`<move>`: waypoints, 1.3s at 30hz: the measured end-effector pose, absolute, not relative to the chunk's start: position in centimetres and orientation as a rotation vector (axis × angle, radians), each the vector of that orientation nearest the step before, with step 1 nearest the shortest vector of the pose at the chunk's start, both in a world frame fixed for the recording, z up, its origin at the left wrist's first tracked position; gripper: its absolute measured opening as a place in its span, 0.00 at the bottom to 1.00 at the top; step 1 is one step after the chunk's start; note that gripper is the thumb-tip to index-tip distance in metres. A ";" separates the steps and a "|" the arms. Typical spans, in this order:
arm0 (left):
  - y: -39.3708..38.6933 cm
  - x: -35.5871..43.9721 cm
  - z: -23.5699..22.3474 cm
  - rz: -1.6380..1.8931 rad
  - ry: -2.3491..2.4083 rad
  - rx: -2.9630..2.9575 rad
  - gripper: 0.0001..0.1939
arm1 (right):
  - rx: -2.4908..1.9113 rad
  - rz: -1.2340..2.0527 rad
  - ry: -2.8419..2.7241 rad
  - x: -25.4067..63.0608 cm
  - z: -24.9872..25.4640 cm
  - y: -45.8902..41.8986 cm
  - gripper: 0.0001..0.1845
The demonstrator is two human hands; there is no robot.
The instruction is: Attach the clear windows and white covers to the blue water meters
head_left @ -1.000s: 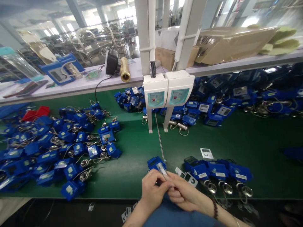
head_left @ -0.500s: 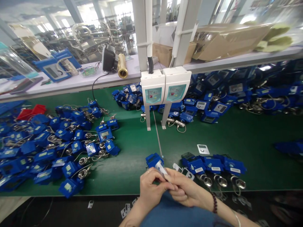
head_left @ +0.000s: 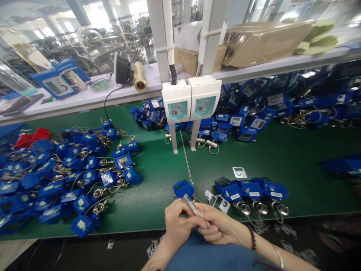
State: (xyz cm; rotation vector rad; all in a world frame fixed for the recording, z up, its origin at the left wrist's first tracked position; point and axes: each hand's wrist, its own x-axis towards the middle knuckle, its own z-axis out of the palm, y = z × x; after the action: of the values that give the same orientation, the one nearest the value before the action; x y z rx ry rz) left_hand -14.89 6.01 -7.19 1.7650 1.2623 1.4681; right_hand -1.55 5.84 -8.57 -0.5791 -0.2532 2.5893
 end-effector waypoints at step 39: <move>5.1 -14.6 -7.2 1.282 1.462 1.939 0.09 | -1.202 1.407 -1.409 -0.4 -6.9 5.9 0.15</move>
State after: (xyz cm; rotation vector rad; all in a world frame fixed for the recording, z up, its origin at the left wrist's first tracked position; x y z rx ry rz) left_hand -14.57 5.13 -7.17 1.9394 1.4618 1.2824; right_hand -0.41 5.92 -6.87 -1.2015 -1.4088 1.4067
